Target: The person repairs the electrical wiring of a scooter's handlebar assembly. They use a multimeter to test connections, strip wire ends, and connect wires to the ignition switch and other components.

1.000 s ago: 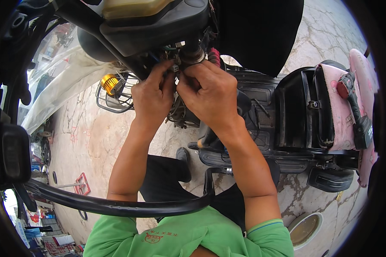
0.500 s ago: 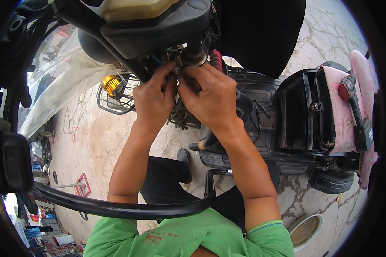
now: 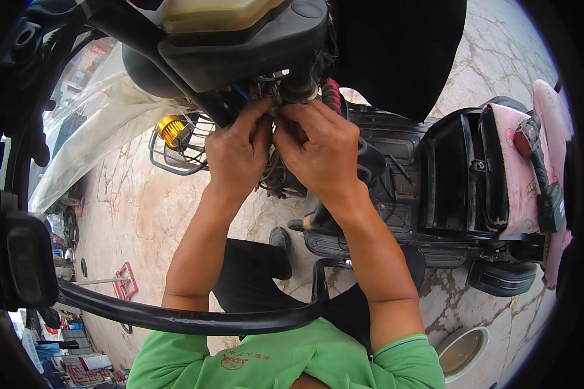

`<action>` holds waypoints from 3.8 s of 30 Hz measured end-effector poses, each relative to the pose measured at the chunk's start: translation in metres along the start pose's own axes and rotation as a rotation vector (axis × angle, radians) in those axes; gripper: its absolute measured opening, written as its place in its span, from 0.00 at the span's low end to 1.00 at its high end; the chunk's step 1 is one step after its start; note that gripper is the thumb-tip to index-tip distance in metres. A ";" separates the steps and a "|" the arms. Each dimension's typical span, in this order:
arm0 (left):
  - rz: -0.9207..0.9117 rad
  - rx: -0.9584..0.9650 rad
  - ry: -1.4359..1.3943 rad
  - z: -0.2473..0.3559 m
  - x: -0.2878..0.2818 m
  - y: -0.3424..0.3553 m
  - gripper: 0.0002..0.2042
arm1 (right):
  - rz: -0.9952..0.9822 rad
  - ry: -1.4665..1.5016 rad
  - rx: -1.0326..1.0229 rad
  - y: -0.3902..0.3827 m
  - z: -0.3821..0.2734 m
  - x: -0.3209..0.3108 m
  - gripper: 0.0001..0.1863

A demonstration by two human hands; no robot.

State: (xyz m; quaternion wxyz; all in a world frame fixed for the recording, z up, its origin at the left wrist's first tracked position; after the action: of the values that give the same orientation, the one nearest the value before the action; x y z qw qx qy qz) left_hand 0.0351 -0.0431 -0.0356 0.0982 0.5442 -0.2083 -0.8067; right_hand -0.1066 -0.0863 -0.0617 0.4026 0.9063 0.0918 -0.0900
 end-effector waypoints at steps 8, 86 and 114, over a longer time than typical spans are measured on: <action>0.004 0.017 -0.007 0.000 0.000 0.000 0.12 | -0.005 0.012 -0.013 0.001 0.001 0.001 0.08; -0.103 0.126 -0.455 0.027 -0.008 -0.016 0.12 | -0.121 0.719 0.215 -0.025 0.001 -0.021 0.06; -0.225 0.012 -0.569 0.039 -0.025 -0.017 0.03 | -0.538 0.758 0.356 -0.034 -0.002 -0.033 0.09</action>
State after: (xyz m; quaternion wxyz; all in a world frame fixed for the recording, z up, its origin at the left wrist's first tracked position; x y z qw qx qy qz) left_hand 0.0100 -0.0091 -0.0094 -0.0574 0.3166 -0.1706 -0.9313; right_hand -0.1464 -0.0657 -0.0771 0.1425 0.8741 0.4454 0.1311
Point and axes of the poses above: each hand's wrist, its own y-axis towards the middle knuckle, its own x-axis out of the palm, z = x × y, the point moved 4 cm from there along y, towards the middle knuckle, and after that the axes turned 15 degrees about -z, right-handed, at the moved point
